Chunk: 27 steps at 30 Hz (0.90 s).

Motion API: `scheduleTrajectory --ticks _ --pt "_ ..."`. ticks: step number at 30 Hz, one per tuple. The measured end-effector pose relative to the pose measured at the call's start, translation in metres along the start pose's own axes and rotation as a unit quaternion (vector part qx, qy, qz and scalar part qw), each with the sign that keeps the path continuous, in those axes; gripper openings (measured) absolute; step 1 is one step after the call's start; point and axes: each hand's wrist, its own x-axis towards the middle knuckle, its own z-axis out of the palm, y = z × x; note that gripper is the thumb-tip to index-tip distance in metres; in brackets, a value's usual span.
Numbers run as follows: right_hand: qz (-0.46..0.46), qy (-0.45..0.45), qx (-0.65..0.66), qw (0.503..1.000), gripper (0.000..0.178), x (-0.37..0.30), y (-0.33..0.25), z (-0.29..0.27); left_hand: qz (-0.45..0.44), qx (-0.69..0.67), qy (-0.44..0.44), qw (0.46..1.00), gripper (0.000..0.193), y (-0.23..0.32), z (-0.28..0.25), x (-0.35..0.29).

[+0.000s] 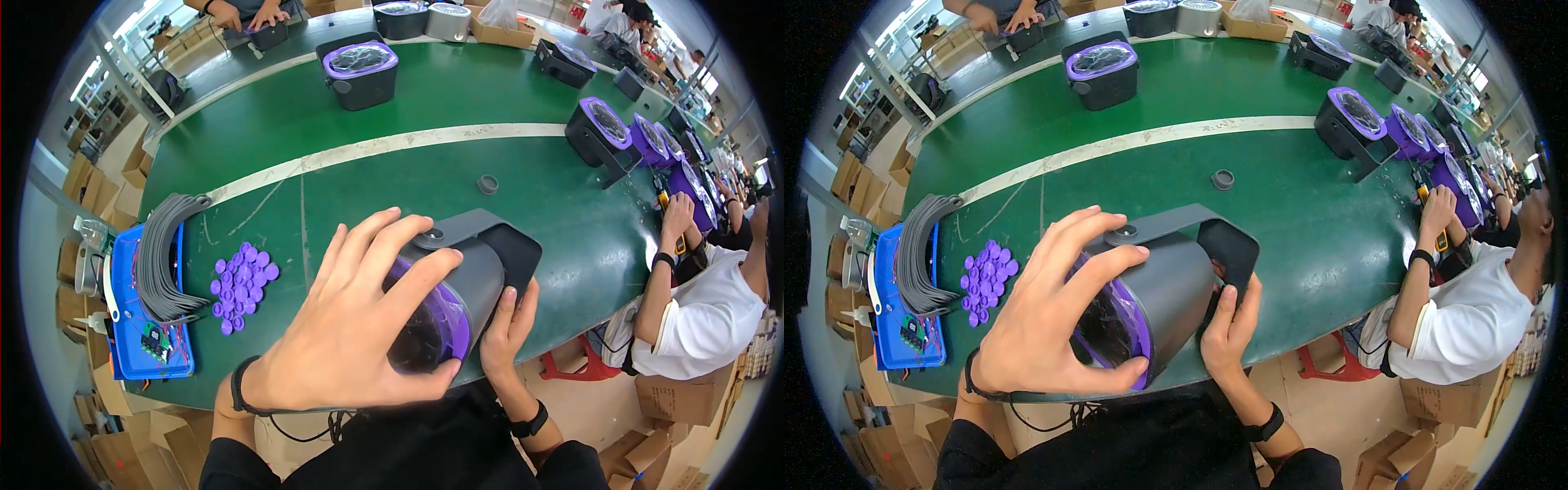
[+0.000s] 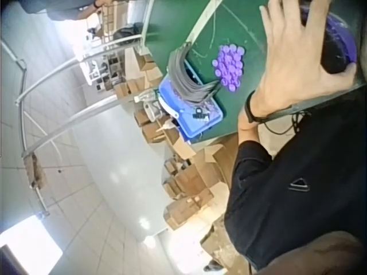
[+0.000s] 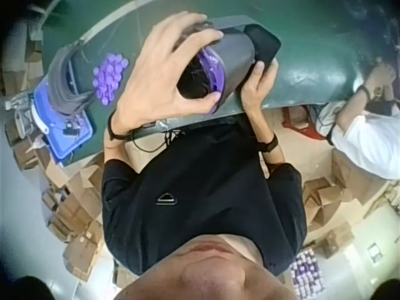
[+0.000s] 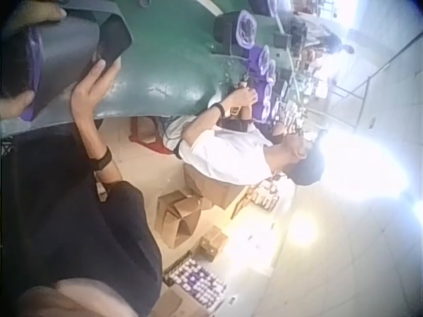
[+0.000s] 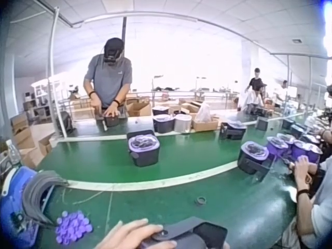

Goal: Assembling plastic housings for electronic stage lights on a factory production line.

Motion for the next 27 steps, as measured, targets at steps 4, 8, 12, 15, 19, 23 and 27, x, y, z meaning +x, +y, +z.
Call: scheduleTrajectory --ticks 4,8,12,15,19,23,27 --pt "0.005 -0.001 -0.003 1.000 0.038 -0.002 0.000 -0.001 -0.005 0.004 -0.001 1.000 0.076 0.003 0.001 0.000" --pt "-0.008 -0.008 0.006 1.000 0.038 -0.003 0.000 0.001 -0.025 0.017 0.002 1.000 0.075 0.006 0.002 -0.003" --pt "-0.018 -0.018 0.001 1.000 0.039 -0.001 -0.001 0.001 -0.032 -0.006 0.002 0.999 0.075 -0.001 -0.002 -0.001" --pt "-0.018 -0.027 0.004 0.999 0.041 0.002 0.004 0.005 -0.025 -0.010 0.003 1.000 0.076 -0.015 -0.003 0.004" --pt "-0.017 -0.051 -0.003 0.999 0.042 0.009 0.000 0.010 -0.038 -0.055 -0.004 0.998 0.075 -0.032 -0.006 0.007" --pt "-0.001 -0.087 0.018 0.996 0.042 0.007 -0.006 0.010 -0.052 -0.080 -0.025 0.995 0.070 -0.056 -0.017 0.008" --pt "0.036 -0.095 0.021 0.995 0.042 0.004 0.001 0.010 -0.038 -0.077 -0.058 0.995 0.058 -0.068 -0.020 0.009"
